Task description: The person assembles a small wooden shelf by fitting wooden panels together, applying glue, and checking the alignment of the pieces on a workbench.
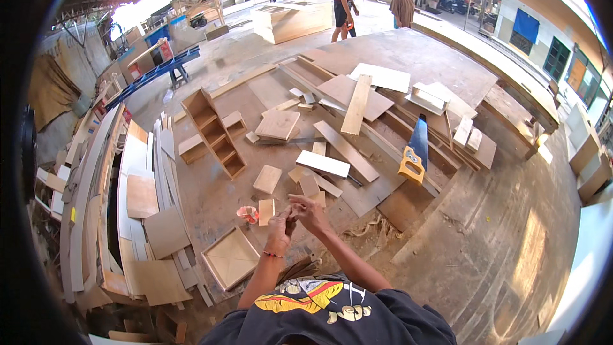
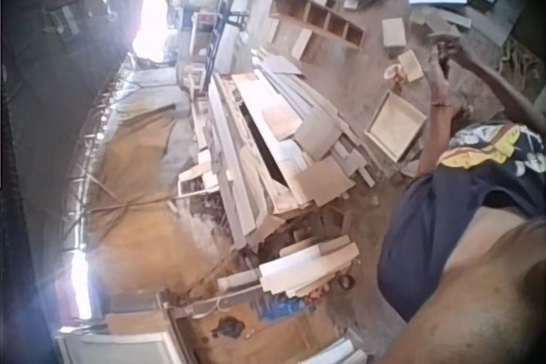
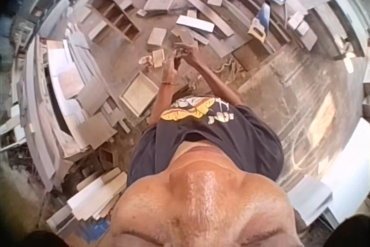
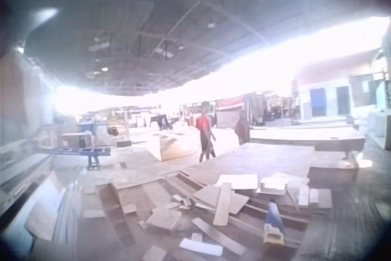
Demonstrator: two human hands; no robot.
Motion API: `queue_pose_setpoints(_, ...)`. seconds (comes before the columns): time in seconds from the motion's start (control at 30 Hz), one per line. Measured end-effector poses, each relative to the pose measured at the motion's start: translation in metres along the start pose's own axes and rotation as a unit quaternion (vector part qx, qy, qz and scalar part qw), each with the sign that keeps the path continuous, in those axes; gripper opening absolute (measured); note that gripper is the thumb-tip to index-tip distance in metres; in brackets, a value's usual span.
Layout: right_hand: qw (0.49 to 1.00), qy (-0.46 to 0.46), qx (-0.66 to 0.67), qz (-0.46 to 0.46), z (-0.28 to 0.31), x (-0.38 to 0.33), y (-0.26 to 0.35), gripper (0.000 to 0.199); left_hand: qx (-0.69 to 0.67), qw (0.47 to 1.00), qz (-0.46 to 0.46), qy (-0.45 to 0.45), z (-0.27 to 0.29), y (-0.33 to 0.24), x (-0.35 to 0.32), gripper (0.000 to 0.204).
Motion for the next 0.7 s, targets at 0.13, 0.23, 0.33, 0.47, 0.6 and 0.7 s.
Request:
queue_pose_setpoints(0.13, 0.984, 0.137, 0.117, -0.018, -0.037, 0.0, -0.009, 0.03, -0.06, 0.997, 0.01, 0.055, -0.003, -0.008, 0.01, 0.01)
queue_pose_setpoints(0.23, 0.972, 0.173, 0.159, -0.019, -0.045, -0.01, 0.012, 0.037, -0.101, 0.991, 0.057, 0.073, 0.001, -0.009, 0.011, 0.011)
queue_pose_setpoints(0.33, 0.954, 0.153, 0.258, -0.002, -0.046, -0.012, 0.032, 0.035, -0.168, 0.979, 0.094, 0.062, -0.002, -0.003, 0.011, 0.011)
queue_pose_setpoints(0.47, 0.95, 0.086, 0.3, 0.013, -0.052, -0.005, 0.028, 0.032, -0.16, 0.977, 0.094, 0.104, -0.019, -0.011, 0.01, 0.01)
queue_pose_setpoints(0.6, 0.967, 0.028, 0.248, -0.042, -0.046, -0.001, 0.032, 0.03, -0.186, 0.969, 0.122, 0.103, -0.024, -0.011, 0.009, 0.009)
queue_pose_setpoints(0.7, 0.97, -0.029, 0.238, -0.045, -0.047, 0.003, 0.022, 0.03, -0.201, 0.96, 0.156, 0.117, -0.022, 0.0, 0.019, 0.01)
Point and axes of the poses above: each hand's wrist, its own x-axis towards the middle knuckle, its own z-axis out of the back of the hand, y = z × x, the point moved 8 cm from there along x, towards the middle knuckle, and after that the axes turned 15 degrees about -x, right-handed, at the moved point
